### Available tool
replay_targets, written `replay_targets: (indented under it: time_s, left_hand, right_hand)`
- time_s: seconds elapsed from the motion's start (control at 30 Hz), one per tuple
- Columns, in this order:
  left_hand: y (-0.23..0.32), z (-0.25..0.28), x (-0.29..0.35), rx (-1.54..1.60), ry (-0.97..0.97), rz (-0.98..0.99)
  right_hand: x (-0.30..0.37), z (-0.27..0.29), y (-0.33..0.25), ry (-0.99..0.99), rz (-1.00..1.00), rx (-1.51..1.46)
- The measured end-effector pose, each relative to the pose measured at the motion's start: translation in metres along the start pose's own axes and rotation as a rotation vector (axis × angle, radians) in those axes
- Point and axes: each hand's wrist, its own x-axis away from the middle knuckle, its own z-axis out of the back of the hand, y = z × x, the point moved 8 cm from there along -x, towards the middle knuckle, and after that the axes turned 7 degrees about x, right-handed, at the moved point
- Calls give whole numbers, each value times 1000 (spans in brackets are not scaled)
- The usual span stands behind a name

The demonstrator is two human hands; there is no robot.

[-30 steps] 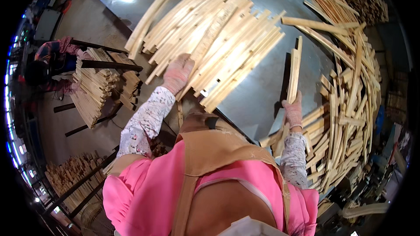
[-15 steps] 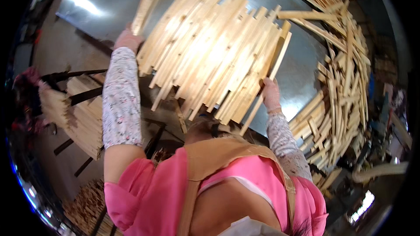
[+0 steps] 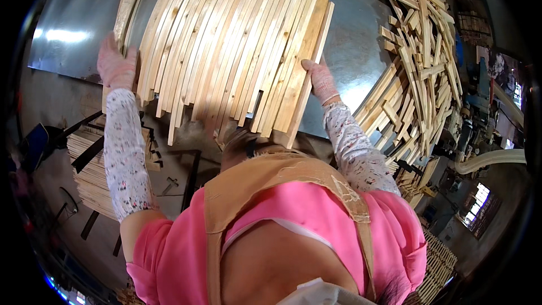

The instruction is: The person sorts thin wooden strips on a metal table, picking them up from a disorganized pile and arranging them into neat stacks. The person repeatedly gathers strips, aligns them, and places them into organized piles on the left side of the table.

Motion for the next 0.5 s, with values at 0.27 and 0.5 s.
replay_targets:
  time_s: [0.27,0.5]
  left_hand:
    - [185,-42,177,469,23,-485]
    - [340,-60,250,557,-310,-427]
  right_hand:
    - [23,26,-66,261,-235,207]
    - [31,-21,-13,-4,-278,-110]
